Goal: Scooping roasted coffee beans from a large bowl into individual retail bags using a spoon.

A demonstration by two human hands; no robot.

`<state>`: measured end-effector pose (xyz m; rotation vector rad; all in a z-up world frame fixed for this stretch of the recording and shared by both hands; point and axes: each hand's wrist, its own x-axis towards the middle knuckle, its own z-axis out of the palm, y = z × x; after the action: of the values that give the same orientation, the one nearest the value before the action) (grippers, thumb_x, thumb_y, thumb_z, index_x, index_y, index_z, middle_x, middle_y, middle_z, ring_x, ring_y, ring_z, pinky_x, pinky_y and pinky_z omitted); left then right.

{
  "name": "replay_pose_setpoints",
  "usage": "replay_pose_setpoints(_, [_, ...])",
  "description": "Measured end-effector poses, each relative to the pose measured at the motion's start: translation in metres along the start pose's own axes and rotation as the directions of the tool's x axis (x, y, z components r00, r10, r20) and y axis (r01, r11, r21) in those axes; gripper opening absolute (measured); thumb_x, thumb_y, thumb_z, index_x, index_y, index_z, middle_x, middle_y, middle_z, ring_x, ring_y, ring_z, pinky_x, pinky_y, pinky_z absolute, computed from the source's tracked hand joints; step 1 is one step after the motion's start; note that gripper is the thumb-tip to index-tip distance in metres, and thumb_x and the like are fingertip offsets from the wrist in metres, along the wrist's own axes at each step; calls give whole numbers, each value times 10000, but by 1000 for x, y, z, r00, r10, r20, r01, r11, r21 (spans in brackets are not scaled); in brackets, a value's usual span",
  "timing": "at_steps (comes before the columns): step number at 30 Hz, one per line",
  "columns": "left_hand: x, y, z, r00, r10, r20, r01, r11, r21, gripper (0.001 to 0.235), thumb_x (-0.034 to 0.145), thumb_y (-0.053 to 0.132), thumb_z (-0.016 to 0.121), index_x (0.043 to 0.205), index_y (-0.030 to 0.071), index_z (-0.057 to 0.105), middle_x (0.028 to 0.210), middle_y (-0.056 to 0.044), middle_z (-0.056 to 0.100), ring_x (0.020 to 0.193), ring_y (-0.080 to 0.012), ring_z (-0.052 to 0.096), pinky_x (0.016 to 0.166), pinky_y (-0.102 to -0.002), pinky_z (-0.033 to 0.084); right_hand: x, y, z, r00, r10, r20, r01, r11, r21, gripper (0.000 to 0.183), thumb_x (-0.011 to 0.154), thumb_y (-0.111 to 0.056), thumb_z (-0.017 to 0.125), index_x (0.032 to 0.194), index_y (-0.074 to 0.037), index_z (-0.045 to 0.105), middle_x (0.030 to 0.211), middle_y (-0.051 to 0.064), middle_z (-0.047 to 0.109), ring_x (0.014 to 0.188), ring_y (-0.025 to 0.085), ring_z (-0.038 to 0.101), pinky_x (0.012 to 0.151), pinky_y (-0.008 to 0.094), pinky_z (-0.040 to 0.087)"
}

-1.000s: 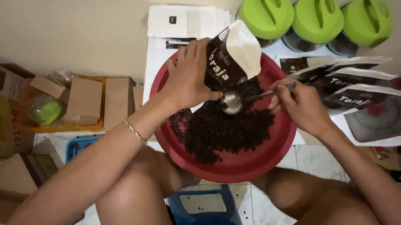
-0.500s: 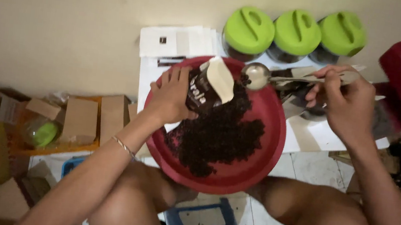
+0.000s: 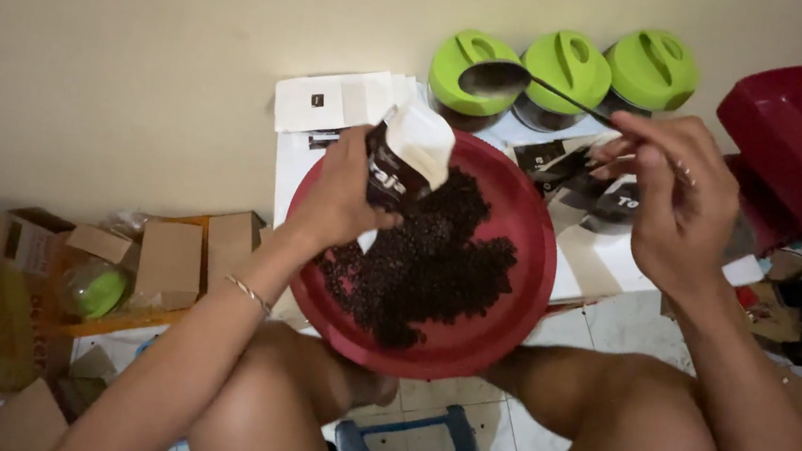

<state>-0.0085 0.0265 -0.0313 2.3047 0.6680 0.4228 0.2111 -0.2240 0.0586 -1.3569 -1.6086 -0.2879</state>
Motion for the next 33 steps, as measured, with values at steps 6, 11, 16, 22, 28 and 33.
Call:
replay_pose_setpoints(6, [-26,49,-33,994,-15,-108,4,995,-102,1002,658,-28,886,1475,-67,307,1395,-334,456,1318,-572,462,1103,-638,420,-14,-25,4,939,334,79,-315,930,-192,309,1149,-140,493,1250,59,706,920,245,703,893,490,680,737,561,531])
replay_pose_setpoints(11, [-46,76,-40,989,27,-143,-35,998,-52,981,692,-36,868,1481,13,287,1469,-294,444,1297,-593,476,1116,-664,418,-77,12,22,921,360,152,-276,875,-397,244,1064,-124,555,1175,-10,741,953,245,735,929,445,705,827,521,550])
replay_pose_setpoints(16, [-60,88,-47,983,92,-157,-87,995,40,952,680,-46,866,1454,53,321,1445,-256,482,1309,-554,489,1100,-643,432,-112,30,46,941,320,112,-228,841,-491,257,1101,-191,541,1228,-66,726,975,170,721,952,371,711,846,478,567])
replay_pose_setpoints(22, [-78,110,-47,982,135,-130,-113,980,165,1029,618,-14,919,1462,49,335,1443,-230,508,1358,-485,479,1109,-632,430,-139,71,47,944,326,45,-279,866,-415,247,1116,-167,507,1189,-55,714,931,141,693,899,353,713,800,442,575])
replay_pose_setpoints(28, [-89,116,-51,984,162,-73,-132,941,310,1064,664,165,944,1492,30,291,1508,-180,420,1358,-381,434,938,-575,486,-143,76,36,911,408,49,-385,889,-249,261,1051,-71,462,1131,50,680,1037,191,736,885,329,700,863,473,494])
replay_pose_setpoints(33, [-89,113,-52,978,191,-86,-150,925,350,1081,682,199,939,1502,13,259,1492,-211,406,1315,-404,460,873,-578,497,-153,90,42,945,324,32,-309,923,-228,206,1075,-67,475,1098,20,660,976,165,735,824,268,746,811,411,518])
